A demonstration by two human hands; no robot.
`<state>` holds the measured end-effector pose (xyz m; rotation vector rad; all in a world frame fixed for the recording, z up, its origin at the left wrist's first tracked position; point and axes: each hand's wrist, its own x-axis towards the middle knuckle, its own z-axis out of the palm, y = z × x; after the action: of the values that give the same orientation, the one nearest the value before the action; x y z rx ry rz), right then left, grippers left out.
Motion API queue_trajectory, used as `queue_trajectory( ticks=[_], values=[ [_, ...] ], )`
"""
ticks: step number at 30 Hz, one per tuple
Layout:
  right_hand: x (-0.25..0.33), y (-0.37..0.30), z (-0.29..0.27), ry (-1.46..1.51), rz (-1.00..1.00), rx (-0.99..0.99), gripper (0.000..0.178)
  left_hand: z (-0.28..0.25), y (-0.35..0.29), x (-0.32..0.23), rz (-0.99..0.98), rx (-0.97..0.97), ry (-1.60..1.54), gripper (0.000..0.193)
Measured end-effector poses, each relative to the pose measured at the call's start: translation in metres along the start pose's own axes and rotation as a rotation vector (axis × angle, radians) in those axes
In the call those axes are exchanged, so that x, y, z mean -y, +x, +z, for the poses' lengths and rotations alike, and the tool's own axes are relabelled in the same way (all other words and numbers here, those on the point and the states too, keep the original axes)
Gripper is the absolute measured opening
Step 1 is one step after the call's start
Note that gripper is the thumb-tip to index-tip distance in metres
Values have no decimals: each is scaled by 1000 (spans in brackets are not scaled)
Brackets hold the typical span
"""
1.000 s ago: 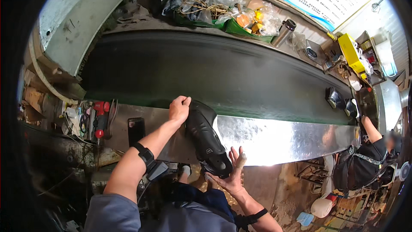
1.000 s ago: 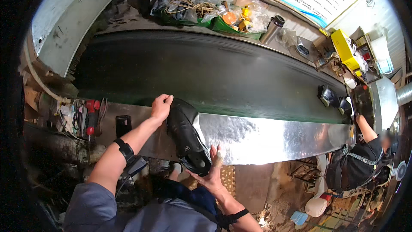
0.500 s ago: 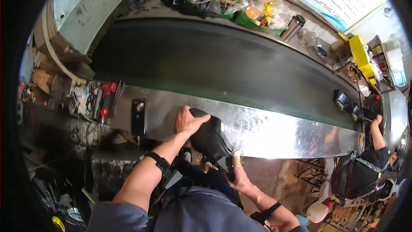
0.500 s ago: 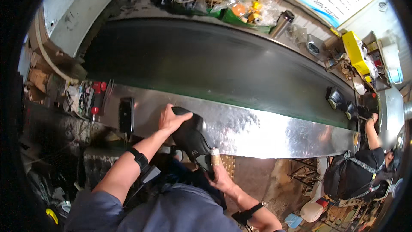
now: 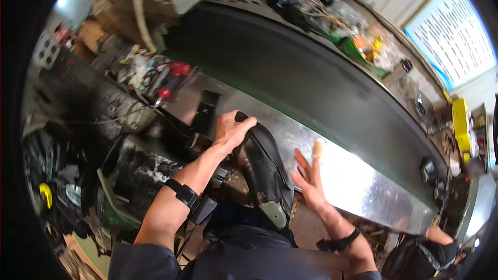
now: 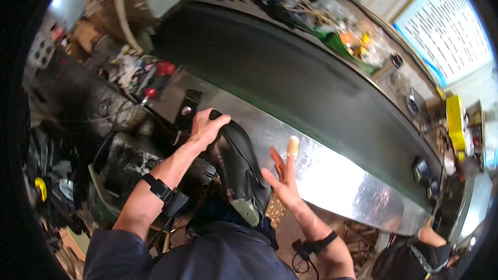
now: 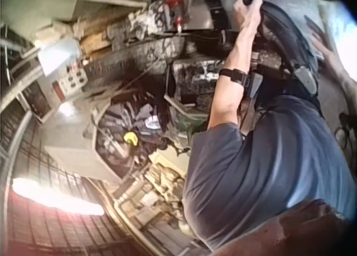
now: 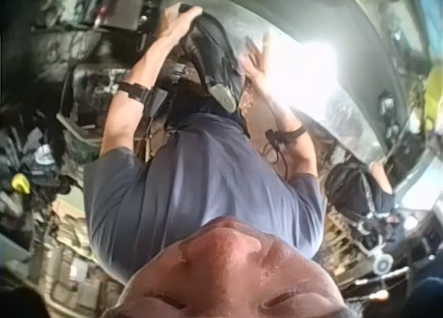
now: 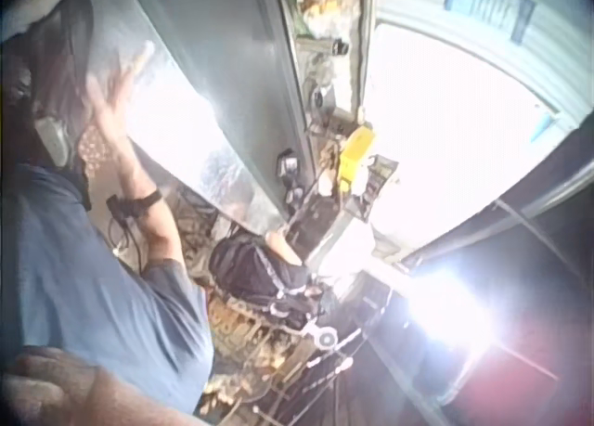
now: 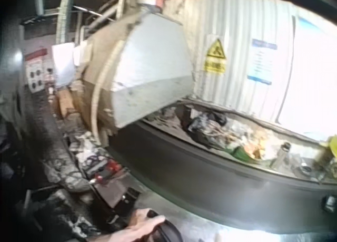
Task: Operating a shoe lasting machine and handling shoe components on a conveyor belt.
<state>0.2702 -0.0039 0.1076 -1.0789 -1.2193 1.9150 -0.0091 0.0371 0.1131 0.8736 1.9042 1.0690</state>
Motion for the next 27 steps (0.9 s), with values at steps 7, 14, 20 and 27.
queue_trajectory(
  ticks=[7,14,20,27],
  values=[
    [21,-2,150,-236,30,169,59,-170,-102,2,92,-348,-207,34],
    [-10,-45,352,-106,-39,588,48,-353,-259,71,-83,-951,-519,36],
    [-63,-82,494,-24,201,748,29,-435,-380,144,323,-724,-1310,45],
    [-95,-94,598,88,368,722,25,-505,-400,173,252,-1043,-1152,42]
  ],
)
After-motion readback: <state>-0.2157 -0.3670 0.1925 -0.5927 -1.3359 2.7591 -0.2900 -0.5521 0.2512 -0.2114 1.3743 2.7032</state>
